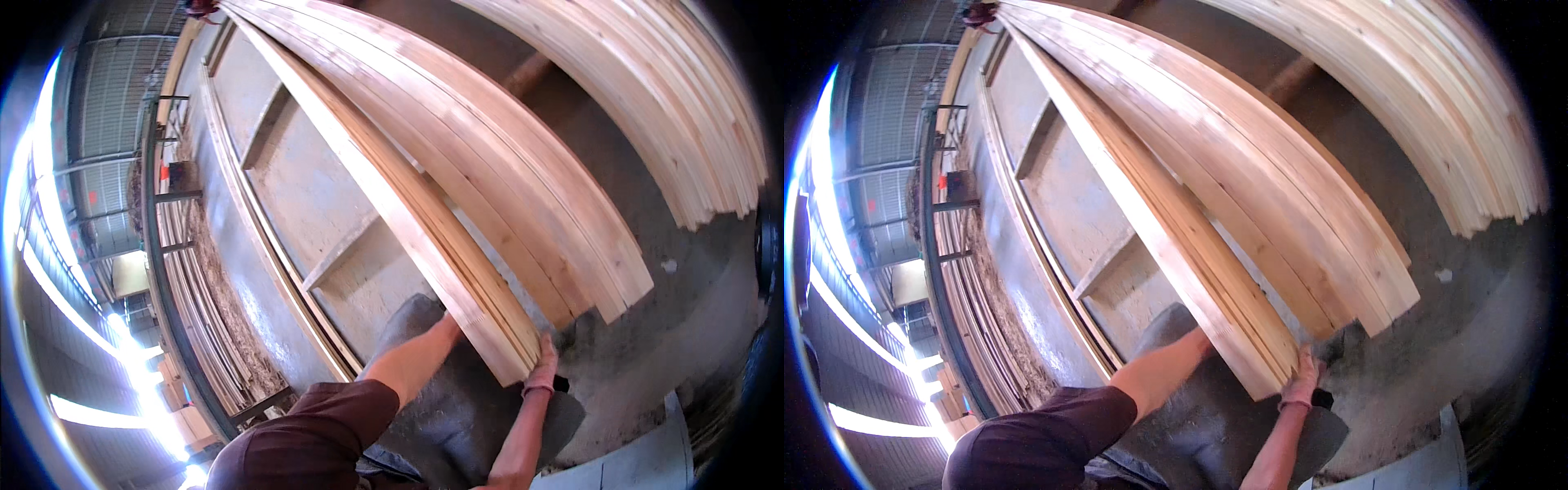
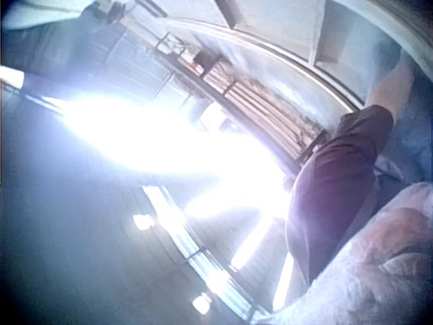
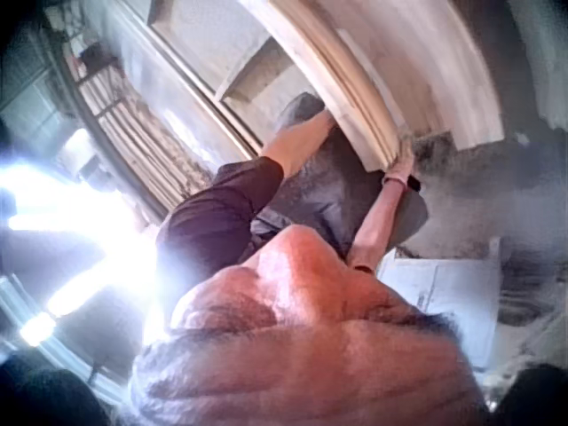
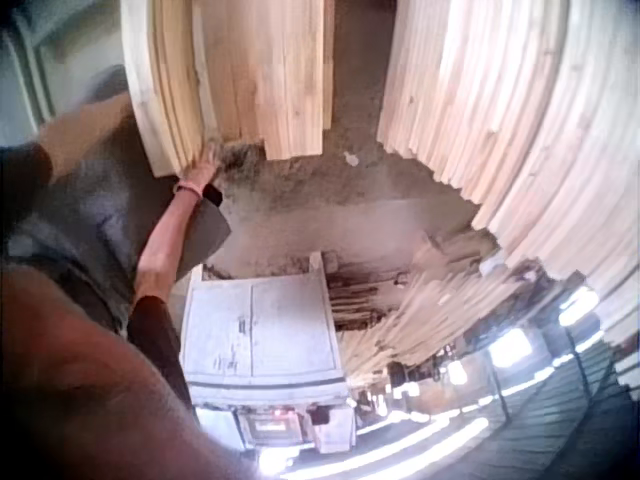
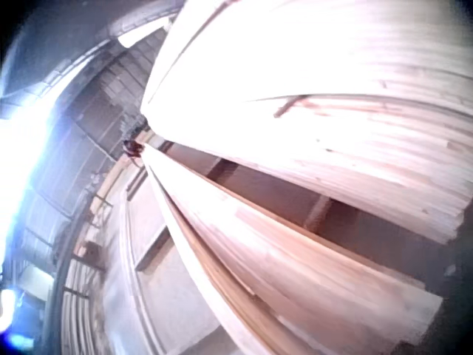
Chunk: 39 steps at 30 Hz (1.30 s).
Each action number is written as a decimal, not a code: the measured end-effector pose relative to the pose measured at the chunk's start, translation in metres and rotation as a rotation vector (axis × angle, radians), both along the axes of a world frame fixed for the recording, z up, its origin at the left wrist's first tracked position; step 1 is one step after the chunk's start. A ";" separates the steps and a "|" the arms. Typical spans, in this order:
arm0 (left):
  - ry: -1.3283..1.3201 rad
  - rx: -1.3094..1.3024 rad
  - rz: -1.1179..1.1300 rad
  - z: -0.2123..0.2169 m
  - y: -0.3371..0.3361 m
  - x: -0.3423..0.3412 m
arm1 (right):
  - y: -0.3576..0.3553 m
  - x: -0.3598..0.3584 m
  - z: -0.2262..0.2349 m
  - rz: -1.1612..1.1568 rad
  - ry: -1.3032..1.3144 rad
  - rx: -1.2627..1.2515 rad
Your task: The person picks up long wooden planks from a stack and places them onto a metal drying rack. They then use a wide brush to apply a white finish to the planks, working in a repetitive cycle of picking up wood, placing it on the rack, and brushing it.
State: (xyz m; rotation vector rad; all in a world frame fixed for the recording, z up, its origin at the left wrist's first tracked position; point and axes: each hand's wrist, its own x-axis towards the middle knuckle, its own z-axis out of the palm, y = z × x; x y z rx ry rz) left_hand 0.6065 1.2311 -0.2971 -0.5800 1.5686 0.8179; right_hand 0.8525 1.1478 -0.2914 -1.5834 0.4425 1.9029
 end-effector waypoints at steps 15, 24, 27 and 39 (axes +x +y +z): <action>0.102 0.065 -0.024 0.033 0.023 -0.033 | 0.053 -0.075 0.025 -0.040 0.206 0.103; 0.104 0.119 -0.042 0.077 -0.038 -0.090 | 0.009 -0.114 0.062 0.092 0.279 0.151; 0.059 0.133 -0.036 0.104 -0.094 -0.077 | -0.015 -0.109 0.128 0.176 0.241 0.144; 0.007 0.291 -0.041 0.255 -0.318 -0.054 | -0.129 -0.053 0.263 1.471 0.156 0.475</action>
